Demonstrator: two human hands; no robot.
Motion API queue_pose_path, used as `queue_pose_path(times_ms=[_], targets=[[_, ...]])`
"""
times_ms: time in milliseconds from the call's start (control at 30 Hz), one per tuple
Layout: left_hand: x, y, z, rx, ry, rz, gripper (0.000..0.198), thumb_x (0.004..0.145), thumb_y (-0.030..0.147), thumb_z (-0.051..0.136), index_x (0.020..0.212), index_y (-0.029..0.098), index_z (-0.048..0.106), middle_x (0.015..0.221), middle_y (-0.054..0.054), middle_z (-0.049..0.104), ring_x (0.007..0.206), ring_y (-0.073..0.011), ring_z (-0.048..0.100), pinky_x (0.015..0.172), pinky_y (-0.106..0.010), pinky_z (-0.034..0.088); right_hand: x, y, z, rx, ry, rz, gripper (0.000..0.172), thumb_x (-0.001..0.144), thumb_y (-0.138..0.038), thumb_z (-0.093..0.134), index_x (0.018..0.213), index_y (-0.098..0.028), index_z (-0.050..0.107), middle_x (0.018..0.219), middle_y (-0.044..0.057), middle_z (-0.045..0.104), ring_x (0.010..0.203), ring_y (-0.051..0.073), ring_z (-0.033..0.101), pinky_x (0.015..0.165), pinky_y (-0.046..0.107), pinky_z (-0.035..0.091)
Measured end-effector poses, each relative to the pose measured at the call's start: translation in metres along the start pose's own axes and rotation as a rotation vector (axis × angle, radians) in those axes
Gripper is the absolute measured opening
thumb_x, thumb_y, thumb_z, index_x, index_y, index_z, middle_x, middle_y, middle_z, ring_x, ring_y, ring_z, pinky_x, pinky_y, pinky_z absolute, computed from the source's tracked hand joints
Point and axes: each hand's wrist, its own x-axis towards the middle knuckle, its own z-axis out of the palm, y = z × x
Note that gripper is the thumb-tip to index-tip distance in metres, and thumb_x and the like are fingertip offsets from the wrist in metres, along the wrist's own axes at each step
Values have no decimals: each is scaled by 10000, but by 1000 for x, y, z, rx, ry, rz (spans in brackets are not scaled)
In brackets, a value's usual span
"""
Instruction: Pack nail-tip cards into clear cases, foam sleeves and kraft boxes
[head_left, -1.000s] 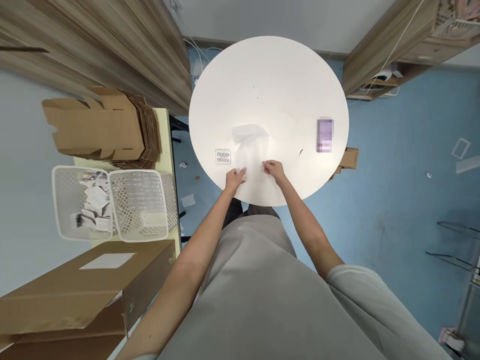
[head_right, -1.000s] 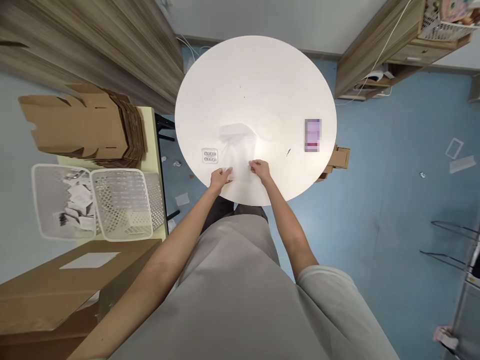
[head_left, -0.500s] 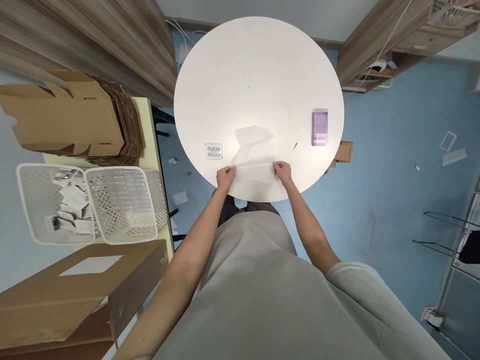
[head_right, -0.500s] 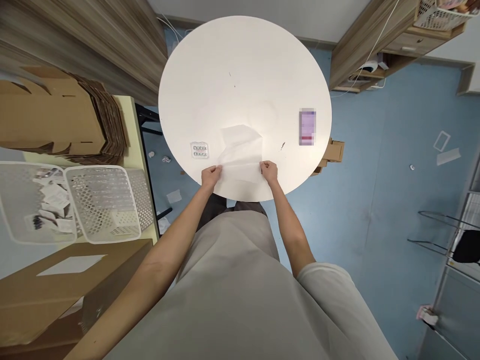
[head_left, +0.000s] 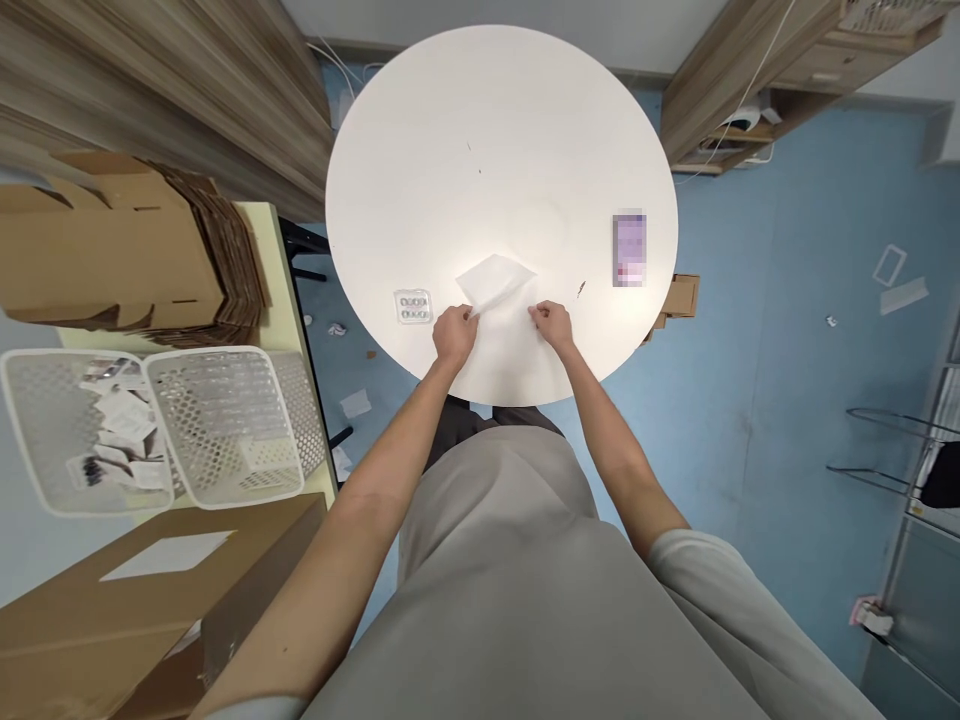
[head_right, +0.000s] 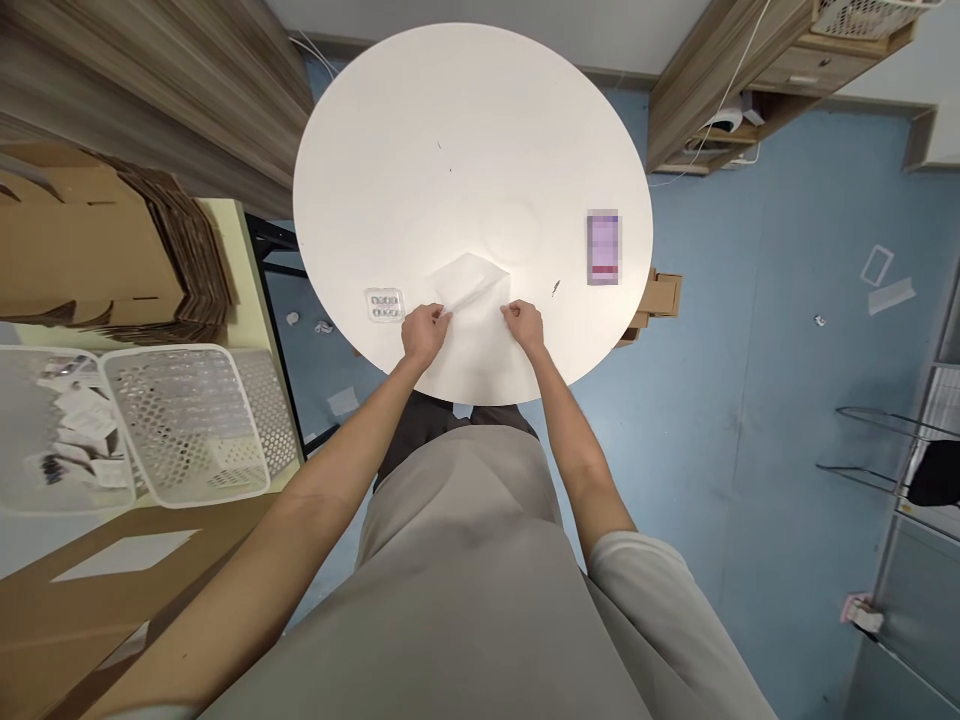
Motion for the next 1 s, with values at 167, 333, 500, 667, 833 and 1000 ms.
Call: queue_pose_path(times_ms=[167, 333, 500, 667, 833, 1000], targets=[[13, 7, -7, -120, 44, -38, 243, 971, 331, 610, 762, 235, 689, 796, -76, 688, 905, -290, 653, 852, -368, 476, 0, 4, -11, 7, 51, -37, 267, 1040, -413, 598, 853, -234, 663, 827, 41, 759, 804, 224, 707, 854, 339, 554], [10, 7, -2, -174, 64, -194, 162, 900, 256, 635, 739, 240, 642, 763, -49, 643, 868, -273, 634, 789, -364, 462, -4, 16, -24, -46, 19, -36, 276, 1042, -421, 594, 866, -231, 692, 860, 50, 767, 838, 233, 709, 860, 350, 563], [8, 12, 9, -26, 54, -23, 196, 857, 205, 730, 1050, 214, 697, 1196, -127, 718, 971, -288, 678, 922, -424, 523, -1, 14, -21, -209, 42, -37, 361, 978, -381, 715, 1292, -203, 717, 1199, 125, 770, 1135, 313, 716, 1009, 445, 594], [25, 19, 16, 9, 23, 92, 156, 886, 257, 768, 1028, 226, 712, 1195, -139, 674, 1104, -337, 649, 961, -454, 530, 19, -15, -13, -319, 149, -262, 653, 1023, -330, 663, 1643, -180, 521, 1569, 213, 584, 1434, 397, 542, 1149, 543, 542], [38, 25, 14, -27, -16, 155, 212, 853, 106, 677, 995, 232, 770, 1100, -110, 683, 1072, -318, 656, 985, -442, 535, 44, -42, -11, -336, 151, -410, 372, 1122, -281, 474, 1334, -171, 759, 1454, 203, 660, 1370, 375, 544, 1176, 525, 489], [46, 18, 2, -274, 60, -112, 339, 860, 178, 691, 1172, 208, 822, 988, -73, 726, 925, -269, 706, 933, -406, 561, 67, -43, -24, -90, 213, -221, 344, 1146, -420, 487, 1090, -199, 745, 1076, 107, 755, 1110, 285, 659, 1000, 372, 528]])
